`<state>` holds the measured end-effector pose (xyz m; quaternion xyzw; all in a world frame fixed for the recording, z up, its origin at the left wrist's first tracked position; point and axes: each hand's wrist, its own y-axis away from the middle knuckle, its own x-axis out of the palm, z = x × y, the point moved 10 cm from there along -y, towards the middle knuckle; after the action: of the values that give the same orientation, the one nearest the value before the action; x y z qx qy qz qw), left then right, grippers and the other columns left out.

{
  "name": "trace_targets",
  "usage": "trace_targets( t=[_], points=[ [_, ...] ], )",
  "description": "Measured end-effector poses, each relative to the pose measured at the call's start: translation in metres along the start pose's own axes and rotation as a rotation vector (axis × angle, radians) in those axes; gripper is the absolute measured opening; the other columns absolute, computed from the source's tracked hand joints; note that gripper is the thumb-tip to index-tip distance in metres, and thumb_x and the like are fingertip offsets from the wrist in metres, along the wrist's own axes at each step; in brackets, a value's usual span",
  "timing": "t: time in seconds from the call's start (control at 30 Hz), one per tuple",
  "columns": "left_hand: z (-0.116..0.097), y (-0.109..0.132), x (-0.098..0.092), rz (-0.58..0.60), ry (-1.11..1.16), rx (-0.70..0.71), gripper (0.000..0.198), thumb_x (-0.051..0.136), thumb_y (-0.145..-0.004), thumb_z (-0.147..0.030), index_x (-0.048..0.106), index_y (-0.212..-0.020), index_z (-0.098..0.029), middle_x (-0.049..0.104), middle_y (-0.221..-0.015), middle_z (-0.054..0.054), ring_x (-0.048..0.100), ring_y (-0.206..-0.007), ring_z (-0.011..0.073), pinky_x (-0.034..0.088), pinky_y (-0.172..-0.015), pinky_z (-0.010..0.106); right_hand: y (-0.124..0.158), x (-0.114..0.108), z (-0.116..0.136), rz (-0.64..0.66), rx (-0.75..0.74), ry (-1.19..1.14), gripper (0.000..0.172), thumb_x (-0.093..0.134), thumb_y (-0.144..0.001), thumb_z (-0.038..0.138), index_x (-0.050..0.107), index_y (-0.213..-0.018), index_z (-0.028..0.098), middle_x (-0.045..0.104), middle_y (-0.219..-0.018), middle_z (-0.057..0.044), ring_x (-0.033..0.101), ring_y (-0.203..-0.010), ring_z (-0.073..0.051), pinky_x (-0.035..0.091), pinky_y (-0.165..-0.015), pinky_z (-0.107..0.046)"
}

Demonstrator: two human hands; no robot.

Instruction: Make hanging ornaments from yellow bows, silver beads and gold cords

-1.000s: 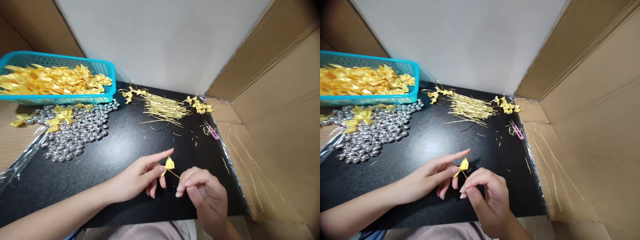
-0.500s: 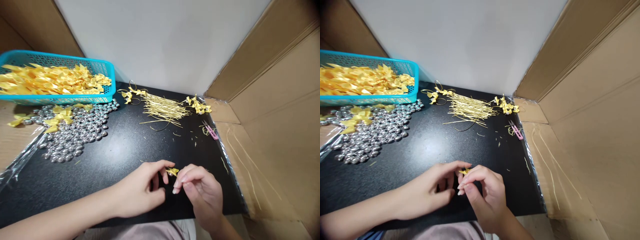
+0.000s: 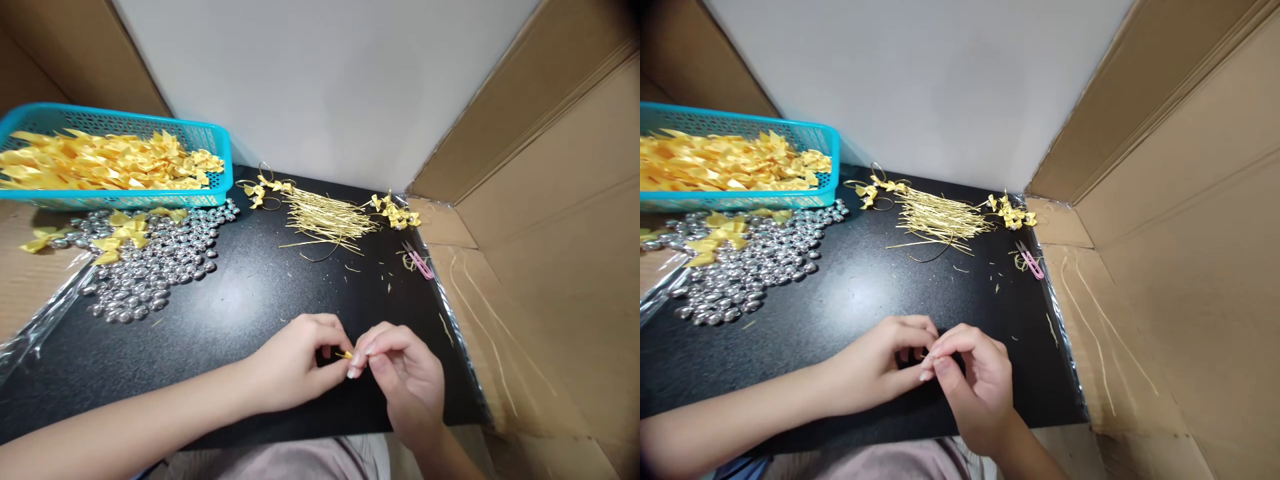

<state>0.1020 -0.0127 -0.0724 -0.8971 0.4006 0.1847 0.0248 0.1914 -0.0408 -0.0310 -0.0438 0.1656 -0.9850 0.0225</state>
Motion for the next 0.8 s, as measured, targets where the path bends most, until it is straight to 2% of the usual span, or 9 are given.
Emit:
trace_targets(
  t=[0.17,0.3,0.43,0.57,0.67,0.8],
  points=[
    [0.036,-0.004,0.008,-0.017,0.524,-0.229,0.024,0.069,-0.08,-0.037,0.065,-0.076,-0.014,0.065,-0.068,0.001,0.053,-0.06,0.0107,0.041,-0.058,0.022,-0.001,-0.011,-0.005,-0.096,0.034,-0.091,0.012,0.055,-0.094,0.016,0.065,-0.091,0.023,0.064,-0.074,0.0,0.062,-0.064,-0.011,0.055,-0.06,-0.025],
    [0.044,-0.003,0.004,-0.11,0.815,-0.293,0.036,0.082,-0.068,-0.037,0.053,-0.068,-0.016,0.065,-0.061,-0.002,0.055,-0.053,0.0087,0.045,-0.056,0.022,0.0,-0.02,-0.007,-0.161,0.068,-0.122,0.011,0.056,-0.095,0.019,0.065,-0.09,0.023,0.063,-0.074,0.0,0.062,-0.064,-0.012,0.054,-0.059,-0.025],
    [0.039,0.0,0.008,-0.062,0.9,-0.342,0.035,0.081,-0.071,-0.036,0.053,-0.069,-0.015,0.07,-0.068,0.002,0.064,-0.063,0.0117,0.05,-0.064,0.025,-0.003,-0.021,-0.002,-0.162,0.062,-0.122,0.01,0.057,-0.094,0.018,0.065,-0.09,0.023,0.063,-0.073,0.0,0.062,-0.065,-0.012,0.053,-0.061,-0.027],
    [0.04,0.002,0.009,-0.034,0.932,-0.353,0.032,0.077,-0.076,-0.037,0.055,-0.073,-0.015,0.071,-0.075,0.004,0.066,-0.072,0.0134,0.051,-0.068,0.025,-0.007,-0.025,0.006,-0.19,0.031,-0.087,0.01,0.056,-0.094,0.019,0.063,-0.089,0.022,0.063,-0.072,0.0,0.061,-0.061,-0.013,0.053,-0.058,-0.028],
    [0.041,0.0,0.002,-0.088,0.936,-0.305,0.032,0.076,-0.077,-0.038,0.054,-0.073,-0.015,0.071,-0.073,0.002,0.064,-0.069,0.0121,0.049,-0.066,0.023,-0.006,-0.027,0.006,-0.223,0.032,-0.077,0.01,0.055,-0.094,0.019,0.062,-0.089,0.022,0.062,-0.071,0.0,0.06,-0.058,-0.012,0.051,-0.055,-0.027],
    [0.038,-0.002,-0.017,-0.207,0.838,-0.197,0.032,0.077,-0.077,-0.038,0.054,-0.074,-0.016,0.071,-0.068,0.001,0.062,-0.063,0.0109,0.048,-0.064,0.023,0.0,-0.028,-0.001,-0.257,0.053,-0.039,0.009,0.055,-0.094,0.018,0.062,-0.09,0.023,0.055,-0.061,0.004,0.052,-0.048,-0.008,0.044,-0.046,-0.022]
  ],
)
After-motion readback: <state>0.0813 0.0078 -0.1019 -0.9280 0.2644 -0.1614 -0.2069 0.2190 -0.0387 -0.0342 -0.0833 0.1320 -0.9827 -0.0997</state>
